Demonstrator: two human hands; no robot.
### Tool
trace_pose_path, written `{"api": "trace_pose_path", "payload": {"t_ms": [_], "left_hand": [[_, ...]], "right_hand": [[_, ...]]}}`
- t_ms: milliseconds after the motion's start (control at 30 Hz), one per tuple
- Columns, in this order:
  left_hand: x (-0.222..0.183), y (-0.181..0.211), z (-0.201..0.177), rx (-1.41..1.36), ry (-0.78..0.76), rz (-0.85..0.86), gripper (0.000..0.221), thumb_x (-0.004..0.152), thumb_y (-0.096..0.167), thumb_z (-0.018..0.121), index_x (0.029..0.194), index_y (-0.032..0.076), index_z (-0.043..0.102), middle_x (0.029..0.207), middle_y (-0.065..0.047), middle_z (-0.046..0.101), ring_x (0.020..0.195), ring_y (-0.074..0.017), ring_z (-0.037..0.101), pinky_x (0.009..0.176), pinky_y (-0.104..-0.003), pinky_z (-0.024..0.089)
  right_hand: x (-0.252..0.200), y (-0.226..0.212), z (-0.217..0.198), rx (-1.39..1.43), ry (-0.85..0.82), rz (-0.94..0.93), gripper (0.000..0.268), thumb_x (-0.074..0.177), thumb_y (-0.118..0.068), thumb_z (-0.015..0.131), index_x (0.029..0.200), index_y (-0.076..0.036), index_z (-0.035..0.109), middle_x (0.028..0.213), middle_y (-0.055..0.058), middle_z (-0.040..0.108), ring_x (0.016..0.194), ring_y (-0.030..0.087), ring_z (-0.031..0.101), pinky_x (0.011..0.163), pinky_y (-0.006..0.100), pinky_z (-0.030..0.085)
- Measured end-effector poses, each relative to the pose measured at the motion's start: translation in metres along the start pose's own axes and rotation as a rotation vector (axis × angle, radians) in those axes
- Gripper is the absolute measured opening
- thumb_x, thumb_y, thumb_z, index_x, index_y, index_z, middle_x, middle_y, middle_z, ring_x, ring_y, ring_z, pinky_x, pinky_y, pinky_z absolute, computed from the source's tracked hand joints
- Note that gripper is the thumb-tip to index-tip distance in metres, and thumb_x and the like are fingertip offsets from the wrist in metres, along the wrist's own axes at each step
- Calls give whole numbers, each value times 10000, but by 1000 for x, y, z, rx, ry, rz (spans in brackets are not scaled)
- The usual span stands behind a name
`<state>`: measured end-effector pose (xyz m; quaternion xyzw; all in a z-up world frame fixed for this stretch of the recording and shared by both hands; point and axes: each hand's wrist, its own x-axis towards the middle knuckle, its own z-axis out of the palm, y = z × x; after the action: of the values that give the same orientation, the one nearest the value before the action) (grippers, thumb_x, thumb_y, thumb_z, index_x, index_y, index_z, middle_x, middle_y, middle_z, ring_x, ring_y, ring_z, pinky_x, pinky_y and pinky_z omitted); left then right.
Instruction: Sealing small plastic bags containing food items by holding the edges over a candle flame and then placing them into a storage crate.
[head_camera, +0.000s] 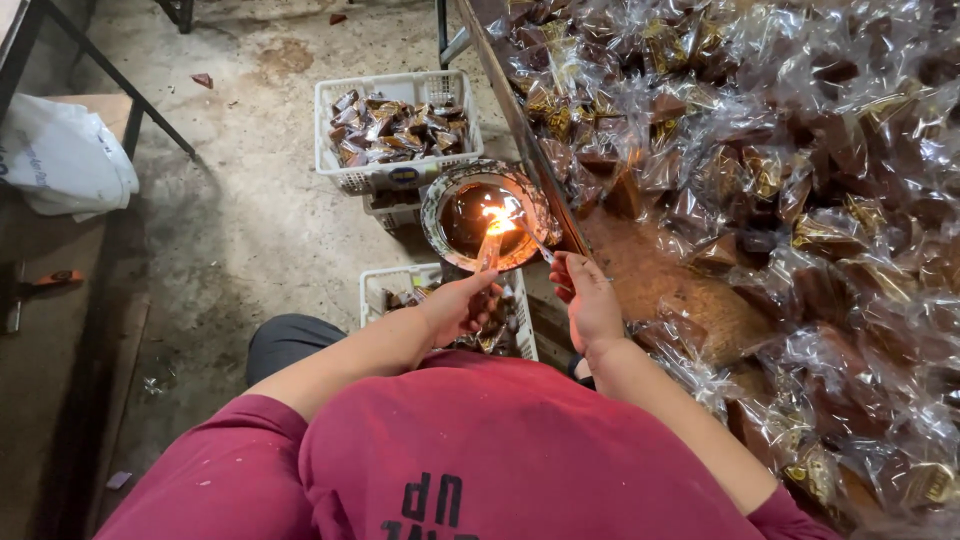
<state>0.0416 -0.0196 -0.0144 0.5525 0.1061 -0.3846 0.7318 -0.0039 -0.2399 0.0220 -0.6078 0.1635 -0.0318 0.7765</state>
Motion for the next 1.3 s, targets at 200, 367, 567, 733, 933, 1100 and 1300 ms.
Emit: {"api": "trace_pose_path", "payload": {"t_ms": [200, 367, 567, 733, 933, 1100, 1300], "left_hand": [[-10, -16, 13, 119, -89, 231, 313, 937, 402, 727, 913, 99, 651, 668, -83, 606, 512, -179, 596, 435, -240, 436], [-3, -32, 6, 343, -240, 292, 267, 890, 281, 805, 862, 72, 641, 592, -82, 619, 479, -150, 599, 454, -210, 490], [-19, -17, -2, -160, -121, 403, 550, 878, -54, 732, 1376, 93, 550, 1069, -145, 595, 945, -285, 694, 729, -396, 653], [2, -38, -11, 60, -185, 392, 537, 824, 3, 827, 1295, 102, 587, 1083, -131, 696, 854, -247, 719, 624, -408, 678], [-52, -8, 7, 144, -76, 200, 499, 921, 236, 730, 1332, -13, 593, 977, -177, 712, 422, -164, 610, 322, -195, 478], [-58, -1, -16, 126, 141, -29, 908, 886, 327, 809, 1547, -25, 296, 1453, -316, 463, 1128, -405, 624, 942, -438, 574], [3, -40, -54, 316, 160, -28, 771, 922, 427, 761, 1539, 99, 436, 1433, -202, 551, 1306, -358, 553, 1047, -459, 516]], "right_hand": [[-1, 7, 7, -63, -106, 141, 329, 1040, -388, 594, 1311, -216, 668, 1104, -8, 724, 936, 106, 657, 834, 249, 492], [-25, -15, 19, -32, -154, 231, 364, 988, -387, 677, 1280, -171, 664, 1050, 49, 717, 899, 155, 679, 823, 281, 540], [-10, 13, 14, 48, -198, 250, 243, 954, -251, 758, 1089, -62, 687, 927, 58, 676, 890, 165, 669, 845, 281, 562], [-33, -10, 20, -604, -391, 156, 498, 925, -521, 735, 644, -110, 711, 741, 55, 668, 803, 185, 598, 868, 368, 510], [-4, -11, -6, -377, -152, -307, 140, 1005, -276, 697, 1057, -155, 743, 931, 2, 731, 962, 106, 632, 971, 311, 506], [28, -44, -69, -631, 224, -370, 246, 993, -286, 731, 1217, -187, 703, 1294, 98, 454, 1103, 231, 599, 1000, 343, 506], [58, -31, -110, -1055, 367, 64, 877, 861, -578, 756, 1540, -123, 438, 1689, 126, 57, 1498, 409, 296, 1239, 488, 306]]}}
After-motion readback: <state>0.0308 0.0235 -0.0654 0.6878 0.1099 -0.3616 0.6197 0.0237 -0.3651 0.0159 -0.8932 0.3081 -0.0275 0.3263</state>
